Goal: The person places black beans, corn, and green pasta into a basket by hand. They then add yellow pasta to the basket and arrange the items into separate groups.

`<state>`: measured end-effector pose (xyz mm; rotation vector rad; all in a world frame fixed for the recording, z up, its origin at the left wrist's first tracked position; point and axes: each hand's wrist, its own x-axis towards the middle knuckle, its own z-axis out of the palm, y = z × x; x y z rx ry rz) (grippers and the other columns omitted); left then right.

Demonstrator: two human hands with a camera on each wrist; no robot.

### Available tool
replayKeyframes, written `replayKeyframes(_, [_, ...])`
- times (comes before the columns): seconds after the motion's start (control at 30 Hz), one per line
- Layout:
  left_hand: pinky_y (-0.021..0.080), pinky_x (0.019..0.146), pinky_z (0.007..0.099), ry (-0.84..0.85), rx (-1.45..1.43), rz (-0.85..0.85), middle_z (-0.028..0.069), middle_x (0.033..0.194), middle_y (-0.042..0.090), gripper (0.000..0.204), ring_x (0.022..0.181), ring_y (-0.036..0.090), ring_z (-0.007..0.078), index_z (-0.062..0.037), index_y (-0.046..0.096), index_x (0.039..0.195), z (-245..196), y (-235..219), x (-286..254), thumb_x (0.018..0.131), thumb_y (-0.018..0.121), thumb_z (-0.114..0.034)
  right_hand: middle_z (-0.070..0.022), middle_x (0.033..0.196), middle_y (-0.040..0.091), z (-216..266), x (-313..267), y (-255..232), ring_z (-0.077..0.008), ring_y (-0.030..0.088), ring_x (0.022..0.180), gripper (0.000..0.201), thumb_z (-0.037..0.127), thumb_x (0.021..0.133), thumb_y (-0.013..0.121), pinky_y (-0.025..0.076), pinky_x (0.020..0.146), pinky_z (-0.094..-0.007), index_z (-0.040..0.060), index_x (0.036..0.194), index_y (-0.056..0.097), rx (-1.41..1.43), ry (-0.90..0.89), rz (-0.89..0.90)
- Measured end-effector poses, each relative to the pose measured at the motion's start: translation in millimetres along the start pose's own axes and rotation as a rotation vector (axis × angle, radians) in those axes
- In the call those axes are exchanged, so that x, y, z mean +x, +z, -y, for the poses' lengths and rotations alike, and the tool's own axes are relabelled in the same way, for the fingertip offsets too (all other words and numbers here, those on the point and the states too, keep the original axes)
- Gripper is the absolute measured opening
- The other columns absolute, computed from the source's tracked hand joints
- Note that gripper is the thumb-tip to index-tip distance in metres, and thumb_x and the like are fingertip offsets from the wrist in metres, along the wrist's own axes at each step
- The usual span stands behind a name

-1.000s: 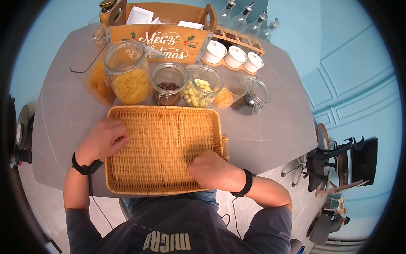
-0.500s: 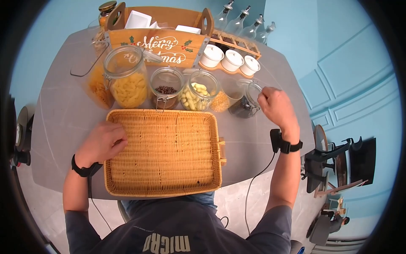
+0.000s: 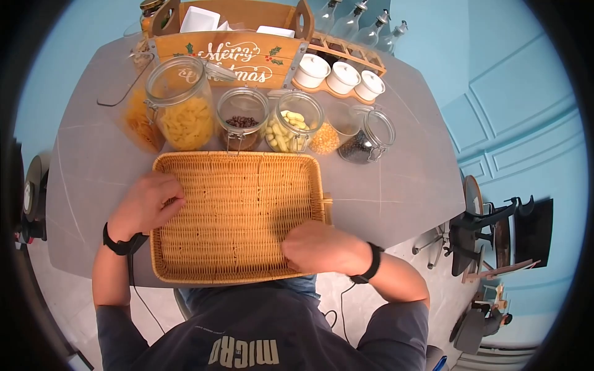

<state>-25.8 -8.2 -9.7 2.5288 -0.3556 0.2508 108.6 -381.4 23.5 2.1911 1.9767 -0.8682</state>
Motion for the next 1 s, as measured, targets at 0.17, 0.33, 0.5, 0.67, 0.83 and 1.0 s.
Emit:
replayKeyframes(0.17, [0.054,0.075,0.0502,0.005,0.007,-0.014,0.0133,0.084,0.066,0.015,0.083,0.067,0.039,-0.0033,0.066,0.088,0.7,-1.5,-0.2,0.091,0.078,-0.012,-0.021,0.077,0.073,6.2,7.7,6.0,-0.042,0.075,0.078,0.018,0.014,0.084,0.071,0.059,0.068,-0.051,-0.0006,0.076,0.076,-0.015,0.009,0.026])
replayKeyframes(0.33, [0.053,0.077,0.0501,0.003,0.01,0.0,0.0133,0.084,0.066,0.016,0.084,0.067,0.039,-0.003,0.066,0.089,2.7,0.3,-1.3,0.09,0.08,-0.011,-0.0203,0.078,0.075,10.5,10.3,0.1,-0.0427,0.076,0.078,0.016,0.015,0.084,0.072,0.06,0.071,-0.0531,0.0,0.079,0.076,-0.017,0.074,0.069])
replayKeyframes(0.5, [0.054,0.078,0.0501,-0.021,0.024,0.026,0.0134,0.085,0.068,0.014,0.085,0.068,0.0395,-0.0036,0.068,0.088,0.5,-1.0,-0.7,0.09,0.079,-0.011,-0.0228,0.091,0.077,-15.2,-12.8,-37.0,-0.0449,0.074,0.087,0.02,0.019,0.091,0.071,0.06,0.08,-0.0542,0.0002,0.089,0.075,0.01,0.291,-0.32])
replayKeyframes(0.67, [0.055,0.077,0.0498,-0.028,0.042,0.023,0.0135,0.086,0.07,0.012,0.085,0.069,0.0395,-0.0042,0.07,0.088,-5.3,-4.6,2.3,0.09,0.08,-0.011,-0.0237,0.096,0.076,-86.0,-65.2,-80.8,-0.0467,0.072,0.089,0.022,0.021,0.1,0.069,0.059,0.081,-0.0546,0.0001,0.095,0.075,-0.141,0.731,-0.876])
replayKeyframes(0.83, [0.055,0.071,0.0496,-0.049,0.019,-0.012,0.0134,0.083,0.069,0.01,0.08,0.069,0.0393,-0.0054,0.07,0.085,-12.0,-4.6,6.9,0.088,0.078,-0.011,-0.0254,0.098,0.076,-135.1,-84.0,-77.0,-0.0477,0.074,0.091,0.026,0.024,0.104,0.072,0.059,0.082,-0.0544,-0.0018,0.101,0.076,-0.06,0.844,-1.089])
replayKeyframes(1.0, [0.056,0.07,0.0481,-0.075,0.051,0.01,0.0124,0.082,0.07,0.009,0.078,0.071,0.0371,-0.0055,0.072,0.086,-14.8,-4.1,9.4,0.086,0.08,-0.009,-0.0256,0.111,0.074,-115.5,-72.7,-50.3,-0.0483,0.074,0.094,0.025,0.022,0.105,0.072,0.06,0.083,-0.0549,-0.0015,0.115,0.073,-0.043,0.827,-1.106])
